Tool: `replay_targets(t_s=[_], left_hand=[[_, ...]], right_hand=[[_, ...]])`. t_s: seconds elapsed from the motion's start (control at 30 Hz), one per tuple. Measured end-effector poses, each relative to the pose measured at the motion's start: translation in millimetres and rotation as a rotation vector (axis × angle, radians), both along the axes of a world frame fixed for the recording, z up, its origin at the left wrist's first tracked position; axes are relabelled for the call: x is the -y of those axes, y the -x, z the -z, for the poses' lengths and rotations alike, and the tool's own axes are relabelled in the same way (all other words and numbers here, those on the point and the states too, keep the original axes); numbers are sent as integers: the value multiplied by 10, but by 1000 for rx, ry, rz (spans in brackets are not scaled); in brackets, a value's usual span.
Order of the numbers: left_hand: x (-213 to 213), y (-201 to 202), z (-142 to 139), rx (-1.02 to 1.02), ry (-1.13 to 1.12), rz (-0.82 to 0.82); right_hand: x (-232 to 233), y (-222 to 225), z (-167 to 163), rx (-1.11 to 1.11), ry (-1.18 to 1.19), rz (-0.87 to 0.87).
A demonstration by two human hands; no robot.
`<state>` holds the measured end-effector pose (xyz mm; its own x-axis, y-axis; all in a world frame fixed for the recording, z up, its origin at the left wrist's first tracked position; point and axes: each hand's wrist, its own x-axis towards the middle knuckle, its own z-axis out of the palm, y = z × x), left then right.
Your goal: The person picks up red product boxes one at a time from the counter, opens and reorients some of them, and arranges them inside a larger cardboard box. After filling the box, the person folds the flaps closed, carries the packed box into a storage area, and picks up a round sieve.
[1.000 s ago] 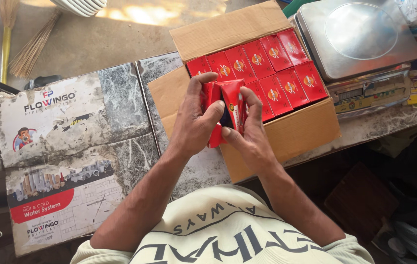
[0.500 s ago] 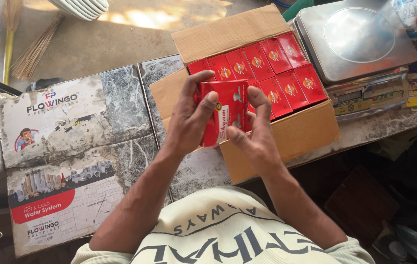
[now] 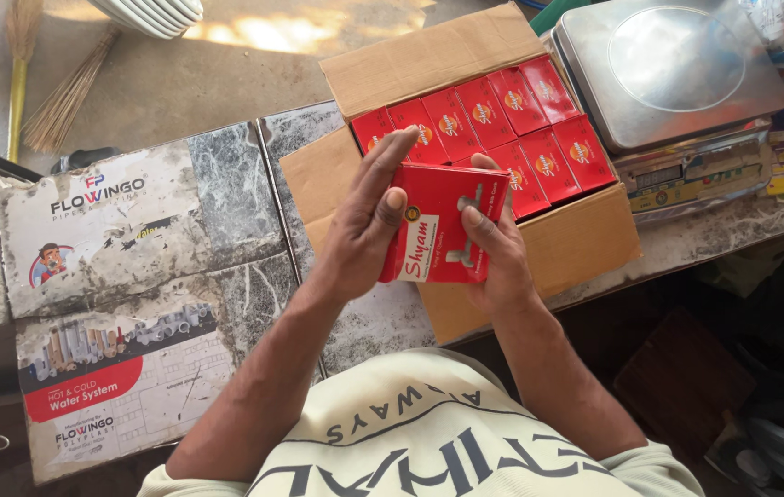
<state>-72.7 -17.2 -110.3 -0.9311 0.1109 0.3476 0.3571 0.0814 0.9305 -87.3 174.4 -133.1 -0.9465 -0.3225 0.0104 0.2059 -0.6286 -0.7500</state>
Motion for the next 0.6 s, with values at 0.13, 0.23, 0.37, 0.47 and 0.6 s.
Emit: replay_targets(t_s=[0.13, 0.23, 0.37, 0.47, 0.6], left_hand=[[-87, -32, -10, -23, 9, -13], [-128, -77, -23, 12, 35, -46], [-118, -91, -40, -7, -107, -14], [-57, -69, -35, -11, -280, 72], [36, -74, -10, 9, -301, 115]], right_hand=[[3, -19, 10, 0, 29, 11], [16, -39, 15, 4, 35, 26], [20, -41, 16, -4, 53, -3], [29, -37, 27, 14, 74, -31], [64, -45, 55, 35, 76, -24]])
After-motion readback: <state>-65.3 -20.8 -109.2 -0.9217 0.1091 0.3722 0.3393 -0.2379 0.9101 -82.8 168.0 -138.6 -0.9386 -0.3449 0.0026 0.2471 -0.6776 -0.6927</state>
